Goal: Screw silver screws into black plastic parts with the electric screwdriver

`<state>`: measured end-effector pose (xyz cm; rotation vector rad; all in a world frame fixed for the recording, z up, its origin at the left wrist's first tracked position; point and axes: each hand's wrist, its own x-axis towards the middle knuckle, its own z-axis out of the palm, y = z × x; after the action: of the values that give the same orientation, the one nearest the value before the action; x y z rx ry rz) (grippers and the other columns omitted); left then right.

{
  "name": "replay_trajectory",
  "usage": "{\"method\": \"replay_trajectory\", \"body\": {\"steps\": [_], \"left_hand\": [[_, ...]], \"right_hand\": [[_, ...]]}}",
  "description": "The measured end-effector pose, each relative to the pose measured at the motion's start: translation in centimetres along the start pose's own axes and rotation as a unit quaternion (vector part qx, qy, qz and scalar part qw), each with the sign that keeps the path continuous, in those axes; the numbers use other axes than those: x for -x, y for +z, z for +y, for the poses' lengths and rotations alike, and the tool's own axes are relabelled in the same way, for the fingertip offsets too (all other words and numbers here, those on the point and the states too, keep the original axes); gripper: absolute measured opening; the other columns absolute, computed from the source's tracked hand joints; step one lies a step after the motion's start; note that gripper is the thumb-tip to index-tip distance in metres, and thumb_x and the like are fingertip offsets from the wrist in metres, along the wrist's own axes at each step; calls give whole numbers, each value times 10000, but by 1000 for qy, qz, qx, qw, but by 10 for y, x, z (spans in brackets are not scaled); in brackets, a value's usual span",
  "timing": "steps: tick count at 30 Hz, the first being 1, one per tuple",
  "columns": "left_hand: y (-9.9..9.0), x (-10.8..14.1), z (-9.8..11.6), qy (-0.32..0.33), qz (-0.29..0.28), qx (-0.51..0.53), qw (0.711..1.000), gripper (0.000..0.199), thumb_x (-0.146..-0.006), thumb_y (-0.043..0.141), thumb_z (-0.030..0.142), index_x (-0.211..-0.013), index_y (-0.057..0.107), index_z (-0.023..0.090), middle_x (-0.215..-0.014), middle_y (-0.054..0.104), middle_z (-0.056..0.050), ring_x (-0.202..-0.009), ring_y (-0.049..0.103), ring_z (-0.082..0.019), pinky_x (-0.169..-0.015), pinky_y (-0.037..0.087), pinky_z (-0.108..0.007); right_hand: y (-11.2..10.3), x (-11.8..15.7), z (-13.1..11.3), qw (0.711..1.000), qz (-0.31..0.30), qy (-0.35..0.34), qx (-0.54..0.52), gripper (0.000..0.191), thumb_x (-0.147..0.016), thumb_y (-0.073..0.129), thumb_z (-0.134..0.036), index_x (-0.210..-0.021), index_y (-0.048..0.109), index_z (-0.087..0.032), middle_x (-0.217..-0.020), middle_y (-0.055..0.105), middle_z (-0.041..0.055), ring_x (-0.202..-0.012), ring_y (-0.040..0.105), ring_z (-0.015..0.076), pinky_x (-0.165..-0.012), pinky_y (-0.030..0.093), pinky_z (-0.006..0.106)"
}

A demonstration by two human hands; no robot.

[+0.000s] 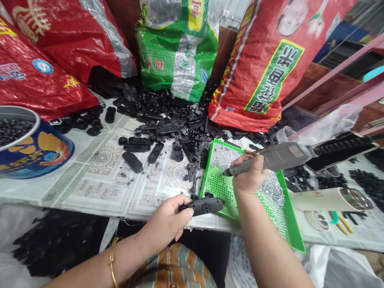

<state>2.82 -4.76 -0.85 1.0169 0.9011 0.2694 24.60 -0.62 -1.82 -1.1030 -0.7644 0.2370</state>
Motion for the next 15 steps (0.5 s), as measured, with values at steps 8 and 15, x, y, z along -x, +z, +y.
{"method": "replay_trajectory", "body": {"steps": [8,15], "left_hand": [[1,-11,-8,78,61,-40,994,82,-783,454,266,-774,486,191,-446,290,111,-375,287,-54,-411,233,-187],[3,-19,-9,108,80,-61,989,117,-775,479,284,-738,488,173,-525,353,83,-474,315,-66,-455,264,-191]], "right_hand": [[4,0,-41,996,25,1,-84,338,-716,500,-518,-753,549,-186,-435,473,-64,-338,433,101,-350,350,252],[18,31,-105,983,-106,78,-126,450,-686,476,-640,-724,580,-204,-405,457,-54,-322,425,114,-360,337,273]]}}
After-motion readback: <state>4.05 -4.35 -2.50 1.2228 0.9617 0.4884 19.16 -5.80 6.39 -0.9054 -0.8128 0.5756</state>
